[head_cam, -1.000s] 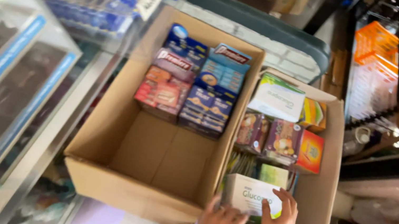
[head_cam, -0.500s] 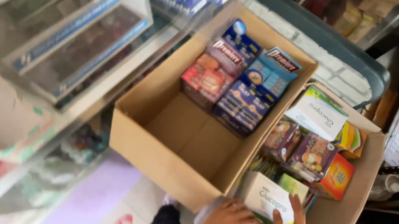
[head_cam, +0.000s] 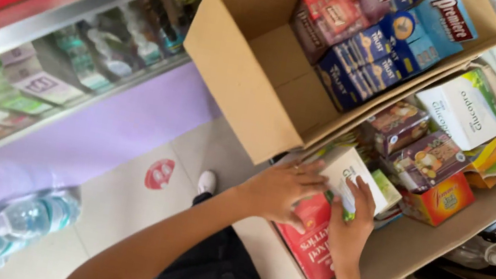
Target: The person takes small blue boxes from a cardboard box and places them into a clear plastic display case. They repeatedly reach into the box, pick up the boxes, and arrange them in rows within the display.
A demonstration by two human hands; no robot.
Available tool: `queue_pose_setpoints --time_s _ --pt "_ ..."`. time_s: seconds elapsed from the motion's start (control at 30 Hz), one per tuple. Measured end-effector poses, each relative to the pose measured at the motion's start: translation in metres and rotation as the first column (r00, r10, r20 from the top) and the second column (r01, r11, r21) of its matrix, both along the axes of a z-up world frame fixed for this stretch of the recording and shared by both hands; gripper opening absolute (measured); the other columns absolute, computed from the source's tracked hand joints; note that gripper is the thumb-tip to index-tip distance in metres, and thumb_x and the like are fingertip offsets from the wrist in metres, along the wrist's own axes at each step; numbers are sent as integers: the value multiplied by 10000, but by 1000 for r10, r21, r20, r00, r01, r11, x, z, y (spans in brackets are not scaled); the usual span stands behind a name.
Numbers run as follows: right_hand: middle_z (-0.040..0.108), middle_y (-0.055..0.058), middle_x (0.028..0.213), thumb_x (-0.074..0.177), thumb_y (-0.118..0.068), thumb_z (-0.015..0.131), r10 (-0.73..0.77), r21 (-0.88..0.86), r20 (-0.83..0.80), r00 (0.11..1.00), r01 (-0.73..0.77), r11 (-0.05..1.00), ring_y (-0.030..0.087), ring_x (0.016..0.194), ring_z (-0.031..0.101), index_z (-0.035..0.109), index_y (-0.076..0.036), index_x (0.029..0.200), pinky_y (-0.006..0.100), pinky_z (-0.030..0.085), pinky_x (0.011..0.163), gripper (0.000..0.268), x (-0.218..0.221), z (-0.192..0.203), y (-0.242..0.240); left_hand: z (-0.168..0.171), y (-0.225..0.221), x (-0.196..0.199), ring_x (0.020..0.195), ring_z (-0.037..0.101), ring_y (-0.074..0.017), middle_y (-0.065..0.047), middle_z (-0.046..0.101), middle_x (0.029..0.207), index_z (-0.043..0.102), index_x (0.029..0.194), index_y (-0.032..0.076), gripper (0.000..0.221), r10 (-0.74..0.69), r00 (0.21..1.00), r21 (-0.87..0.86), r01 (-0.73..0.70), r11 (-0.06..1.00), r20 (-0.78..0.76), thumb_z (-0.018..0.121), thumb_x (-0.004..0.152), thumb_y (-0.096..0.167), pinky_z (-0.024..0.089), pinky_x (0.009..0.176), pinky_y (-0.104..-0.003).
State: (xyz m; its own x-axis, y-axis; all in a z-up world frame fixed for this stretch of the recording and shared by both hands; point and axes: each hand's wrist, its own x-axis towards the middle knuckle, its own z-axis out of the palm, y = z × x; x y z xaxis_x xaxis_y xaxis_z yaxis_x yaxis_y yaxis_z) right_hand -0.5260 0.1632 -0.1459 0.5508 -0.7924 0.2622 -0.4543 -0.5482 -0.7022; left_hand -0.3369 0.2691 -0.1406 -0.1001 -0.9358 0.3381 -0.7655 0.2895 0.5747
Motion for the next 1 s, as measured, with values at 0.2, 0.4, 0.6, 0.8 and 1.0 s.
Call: queue_pose_setpoints --time_s 0.2,0.4,0.6,0.8,1.0 --pt "601 129 1475 968 -11 627 -70 304 270 960 -16 953 267 1391 558 645 -33 1320 372 447 1137 353 -30 -25 -29 16 -2 -42 1518 294 -372 -183 540 1462 570 1357 0 935 110 994 141 -113 984 29 808 711 632 213 1220 -572" --pt "628 112 1397 968 -59 671 -51 437 185 981 -36 899 231 1320 595 575 -61 1428 328 496 1027 470 -94 8 -53 21 -17 -93 1525 251 -424 -248 436 1523 548 1321 -35 892 381 904 198 -417 887 194 830 700 540 147 1184 -700" --pt "494 129 1532 898 -35 712 -50 262 -221 974 109 959 260 1302 551 526 -69 1452 375 490 1005 585 -166 23 -41 9 -17 -139 1519 293 -367 -221 363 1602 404 1509 30 954 168 984 88 -173 981 52 810 757 455 156 1178 -706" --pt "458 92 1570 915 41 603 -144 597 160 976 20 802 226 1453 440 415 -68 1517 346 442 1109 640 -214 -6 -7 -1 -13 -161 1518 329 -364 -172 407 1591 357 1543 46 909 58 994 39 -62 997 92 777 819 400 196 1207 -680" --pt "626 125 1391 998 18 577 -328 516 339 882 118 849 231 1295 614 548 14 1424 342 514 1044 428 -257 -49 -4 -18 -52 -187 1492 489 -249 -74 646 1441 689 1109 143 190 -116 992 -13 116 993 -46 707 982 283 302 1259 -573"
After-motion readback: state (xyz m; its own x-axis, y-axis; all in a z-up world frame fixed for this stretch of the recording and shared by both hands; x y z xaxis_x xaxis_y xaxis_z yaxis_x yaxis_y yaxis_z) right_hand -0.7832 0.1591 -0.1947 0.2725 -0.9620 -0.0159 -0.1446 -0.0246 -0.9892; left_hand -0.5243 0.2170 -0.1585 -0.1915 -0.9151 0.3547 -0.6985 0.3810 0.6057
